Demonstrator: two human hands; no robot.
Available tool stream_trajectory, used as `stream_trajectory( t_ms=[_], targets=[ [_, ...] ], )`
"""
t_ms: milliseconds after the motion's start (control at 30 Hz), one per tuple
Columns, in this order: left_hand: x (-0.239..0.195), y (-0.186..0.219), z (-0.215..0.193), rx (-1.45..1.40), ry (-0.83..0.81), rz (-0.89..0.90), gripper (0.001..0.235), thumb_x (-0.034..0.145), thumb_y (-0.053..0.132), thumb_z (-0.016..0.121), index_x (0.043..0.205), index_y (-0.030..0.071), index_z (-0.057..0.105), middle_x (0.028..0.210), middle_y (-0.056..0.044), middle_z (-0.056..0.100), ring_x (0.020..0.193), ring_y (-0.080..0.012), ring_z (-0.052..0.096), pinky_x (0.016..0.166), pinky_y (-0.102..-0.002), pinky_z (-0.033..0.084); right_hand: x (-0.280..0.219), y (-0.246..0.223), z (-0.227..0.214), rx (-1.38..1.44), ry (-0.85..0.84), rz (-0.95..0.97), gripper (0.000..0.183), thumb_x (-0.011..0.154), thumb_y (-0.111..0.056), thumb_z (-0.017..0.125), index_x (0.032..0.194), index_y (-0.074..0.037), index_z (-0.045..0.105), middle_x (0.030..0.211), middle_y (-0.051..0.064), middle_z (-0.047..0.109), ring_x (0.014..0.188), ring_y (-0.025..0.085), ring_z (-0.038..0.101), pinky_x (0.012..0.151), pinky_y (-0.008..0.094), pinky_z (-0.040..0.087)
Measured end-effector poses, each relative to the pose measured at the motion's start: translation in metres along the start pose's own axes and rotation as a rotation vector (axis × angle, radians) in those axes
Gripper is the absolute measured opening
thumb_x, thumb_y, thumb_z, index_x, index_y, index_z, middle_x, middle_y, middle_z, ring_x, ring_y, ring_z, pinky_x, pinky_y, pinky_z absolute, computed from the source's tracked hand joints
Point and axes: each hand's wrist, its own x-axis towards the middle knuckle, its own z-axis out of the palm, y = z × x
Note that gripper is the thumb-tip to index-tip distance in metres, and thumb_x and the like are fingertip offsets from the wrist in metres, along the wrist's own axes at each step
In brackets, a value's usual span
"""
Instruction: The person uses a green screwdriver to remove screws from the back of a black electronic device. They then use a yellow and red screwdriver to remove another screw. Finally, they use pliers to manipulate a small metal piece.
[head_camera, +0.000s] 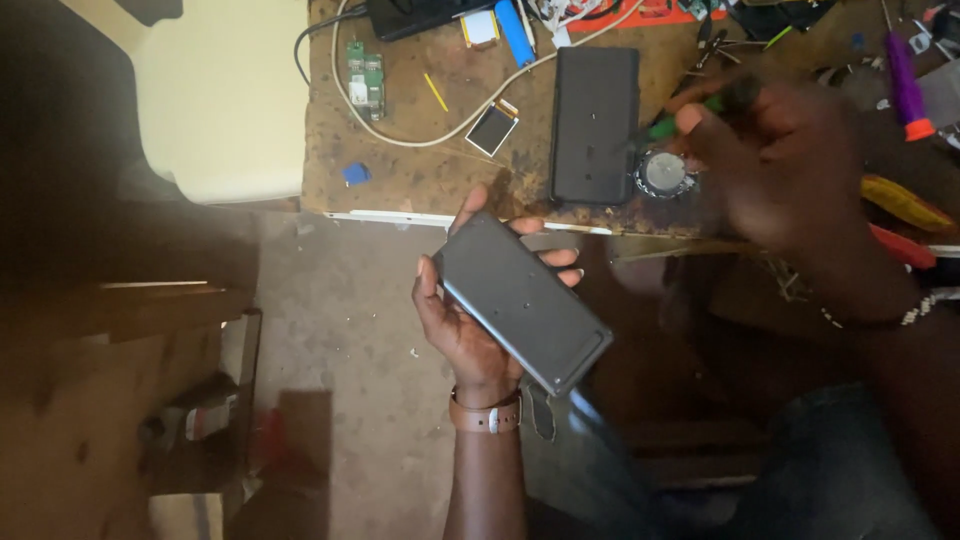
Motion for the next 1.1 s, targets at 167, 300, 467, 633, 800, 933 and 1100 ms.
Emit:
stream_trajectory(
  t_ms=[167,300,467,633,800,933,1100],
  targets=[
    [0.000,-0.002,0.000,-0.003,0.007,-0.001,0.079,0.108,0.056,0.047,0.166,0.003,0.037,0.121,-0.029,0.069,0.099,-0.0497,0.074,0.085,-0.060,0.064,0.005,0.006,0.002,-0.117,-0.102,-0.155,0.024,0.119,-0.017,0.064,0.119,0.006,0.070,0.102,0.017,0.077,0.087,0.020,0.074,0.076,0.032,0.058],
    [0.000,-0.003,0.002,-0.004,-0.009,-0.015,0.079,0.108,0.056,0.046,0.167,0.004,0.036,0.122,-0.029,0.070,0.101,-0.0496,0.073,0.087,-0.060,0.064,0.005,-0.006,0.004,-0.117,-0.129,-0.180,0.023,0.120,-0.017,0.064,0.118,0.005,0.070,0.103,0.015,0.076,0.084,0.021,0.074,0.075,0.032,0.058],
    [0.000,-0.004,-0.002,-0.025,-0.044,-0.021,0.081,0.110,0.055,0.046,0.171,0.004,0.032,0.125,-0.031,0.070,0.102,-0.0504,0.073,0.091,-0.061,0.063,0.004,-0.008,0.004,-0.144,-0.130,-0.187,0.022,0.121,-0.016,0.064,0.117,0.004,0.071,0.102,0.015,0.076,0.085,0.020,0.073,0.076,0.033,0.057],
    [0.000,-0.005,-0.001,-0.059,-0.033,-0.048,0.078,0.110,0.053,0.050,0.174,0.014,0.030,0.133,-0.033,0.067,0.110,-0.0523,0.072,0.092,-0.059,0.063,0.005,0.000,0.004,-0.165,-0.144,-0.208,0.027,0.120,-0.020,0.064,0.121,0.005,0.073,0.102,0.017,0.076,0.087,0.023,0.074,0.076,0.035,0.058],
    [0.002,-0.006,0.003,-0.044,0.019,-0.056,0.077,0.108,0.050,0.055,0.174,0.020,0.029,0.142,-0.039,0.060,0.112,-0.0472,0.071,0.093,-0.054,0.062,0.004,-0.003,0.005,-0.099,-0.129,-0.162,0.021,0.120,-0.013,0.064,0.121,0.007,0.071,0.108,0.019,0.076,0.090,0.024,0.074,0.079,0.036,0.061],
    [0.001,-0.008,0.000,-0.042,0.026,-0.071,0.071,0.108,0.051,0.055,0.167,0.014,0.040,0.143,-0.037,0.060,0.113,-0.0464,0.070,0.093,-0.054,0.061,0.005,-0.001,0.005,-0.154,-0.139,-0.174,0.023,0.119,-0.017,0.065,0.121,0.005,0.071,0.103,0.017,0.077,0.086,0.023,0.076,0.075,0.035,0.059],
    [-0.001,-0.009,-0.003,-0.049,0.009,-0.096,0.067,0.109,0.054,0.054,0.158,0.009,0.050,0.146,-0.033,0.060,0.114,-0.0453,0.069,0.093,-0.054,0.061,0.003,-0.016,0.006,-0.115,-0.112,-0.026,0.017,0.118,-0.009,0.060,0.122,0.003,0.072,0.105,0.017,0.077,0.092,0.021,0.077,0.078,0.030,0.058]
  ],
)
